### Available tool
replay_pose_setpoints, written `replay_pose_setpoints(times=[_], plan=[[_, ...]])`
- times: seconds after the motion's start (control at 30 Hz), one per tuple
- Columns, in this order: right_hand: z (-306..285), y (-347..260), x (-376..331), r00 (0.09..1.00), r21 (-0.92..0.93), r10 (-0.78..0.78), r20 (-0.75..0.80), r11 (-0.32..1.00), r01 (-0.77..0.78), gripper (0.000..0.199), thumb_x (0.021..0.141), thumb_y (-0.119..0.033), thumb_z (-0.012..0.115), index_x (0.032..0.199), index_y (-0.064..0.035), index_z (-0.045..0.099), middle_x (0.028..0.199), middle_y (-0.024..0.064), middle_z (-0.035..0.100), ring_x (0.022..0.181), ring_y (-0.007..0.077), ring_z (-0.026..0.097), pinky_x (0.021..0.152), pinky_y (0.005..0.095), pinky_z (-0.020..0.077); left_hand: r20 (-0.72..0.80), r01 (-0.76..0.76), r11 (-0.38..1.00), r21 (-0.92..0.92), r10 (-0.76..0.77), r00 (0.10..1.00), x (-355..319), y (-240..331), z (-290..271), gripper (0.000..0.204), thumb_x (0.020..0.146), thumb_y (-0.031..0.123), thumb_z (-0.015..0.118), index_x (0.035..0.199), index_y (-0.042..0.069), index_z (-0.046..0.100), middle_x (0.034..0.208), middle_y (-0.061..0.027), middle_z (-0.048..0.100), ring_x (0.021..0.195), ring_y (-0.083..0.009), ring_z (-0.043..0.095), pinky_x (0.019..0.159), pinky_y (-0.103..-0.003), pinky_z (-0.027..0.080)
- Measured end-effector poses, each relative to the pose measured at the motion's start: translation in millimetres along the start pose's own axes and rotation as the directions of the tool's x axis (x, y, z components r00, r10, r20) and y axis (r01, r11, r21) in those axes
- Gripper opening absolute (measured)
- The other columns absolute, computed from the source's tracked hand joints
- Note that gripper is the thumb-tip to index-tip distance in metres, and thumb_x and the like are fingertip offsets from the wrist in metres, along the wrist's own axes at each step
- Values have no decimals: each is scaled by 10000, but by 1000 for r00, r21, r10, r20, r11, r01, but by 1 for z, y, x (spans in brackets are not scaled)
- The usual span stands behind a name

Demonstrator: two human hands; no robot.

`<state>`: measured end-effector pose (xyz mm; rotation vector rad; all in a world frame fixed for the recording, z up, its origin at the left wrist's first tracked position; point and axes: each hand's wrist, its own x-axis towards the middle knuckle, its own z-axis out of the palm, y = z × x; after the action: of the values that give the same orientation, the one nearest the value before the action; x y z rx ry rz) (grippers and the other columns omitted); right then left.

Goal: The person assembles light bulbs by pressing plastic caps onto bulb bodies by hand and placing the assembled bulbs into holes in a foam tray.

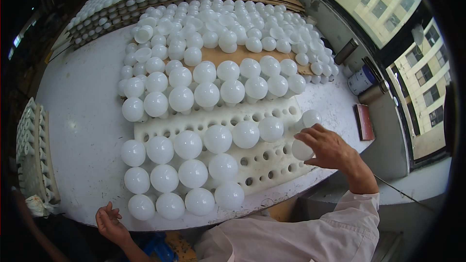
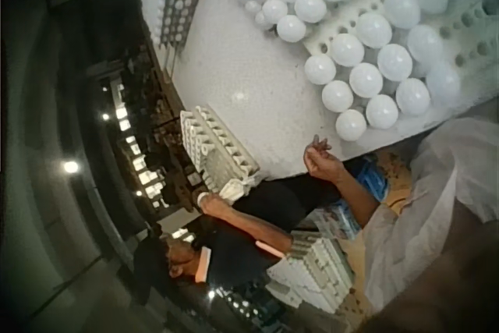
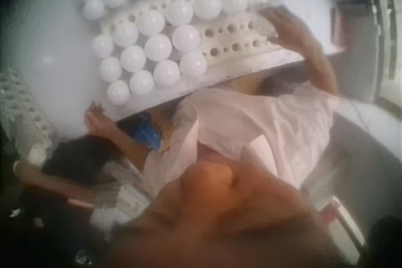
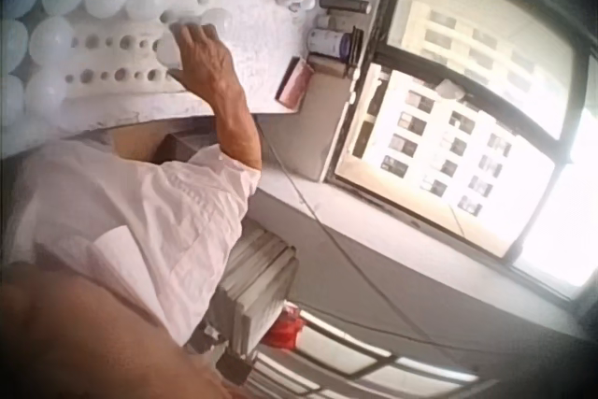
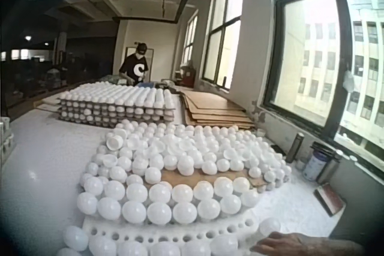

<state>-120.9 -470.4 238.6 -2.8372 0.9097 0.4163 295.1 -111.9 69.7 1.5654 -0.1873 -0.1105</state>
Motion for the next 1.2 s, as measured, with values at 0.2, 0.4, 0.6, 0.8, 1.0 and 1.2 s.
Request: replay_pose_setpoints(times=[0.2, 0.4, 0.6, 0.8, 1.0, 1.2], plan=[[54, -5, 1, 978, 128, 24, 207, 990, -51, 691, 699, -234, 804, 1283, -69, 473, 1190, 109, 568, 1162, 302, 515, 1028, 382, 428, -101, 155, 985, -81, -162, 981, 8, -51, 23, 311, 992, 252, 477, 1061, -40, 558, 1133, -208, 623, 942, -227, 613, 784, -298, 471], [84, -14, 4, 994, 369, -56, -96, 925, 88, 700, 703, -226, 784, 1309, -58, 475, 1270, 143, 525, 1186, 314, 489, 1026, 405, 412, 50, 227, 961, -156, -222, 974, -28, -87, 2, 253, 978, 191, 501, 1038, -41, 581, 998, -122, 626, 870, -186, 607, 766, -310, 500], [127, 3, -14, 906, 940, 334, -259, -128, 316, 871, 682, -134, 752, 1434, -61, 318, 1301, 156, 492, 1129, 284, 571, 740, 361, 586, 52, 226, 971, -72, -223, 973, -35, -97, -3, 276, 978, 198, 516, 962, -48, 640, 837, -74, 651, 714, -129, 583, 623, -263, 460], [163, 5, 3, 846, 924, 457, -276, -116, 363, 918, 652, -261, 857, 1373, -66, 324, 1276, 155, 513, 1082, 258, 597, 678, 332, 604, 90, 225, 968, -115, -215, 972, -22, -96, -1, 267, 980, 206, 518, 934, -30, 633, 850, -80, 665, 735, -133, 608, 664, -277, 496], [177, 6, 7, 797, 904, 506, -329, -77, 421, 819, 665, -273, 848, 1303, -64, 380, 1247, 145, 542, 1051, 242, 612, 680, 319, 598, 23, 84, 996, 25, -84, 996, -20, -113, 22, 195, 935, 89, 530, 1003, -55, 641, 921, -83, 665, 839, -166, 620, 801, -294, 500], [175, 1, 6, 808, 896, 510, -296, -145, 419, 866, 675, -359, 824, 1339, -44, 367, 1211, 159, 560, 996, 255, 637, 625, 303, 582, 4, 23, 984, 177, -24, 1000, -25, -117, 25, 255, 796, -4, 669, 1045, -43, 634, 978, -95, 668, 904, -177, 626, 848, -312, 503]])
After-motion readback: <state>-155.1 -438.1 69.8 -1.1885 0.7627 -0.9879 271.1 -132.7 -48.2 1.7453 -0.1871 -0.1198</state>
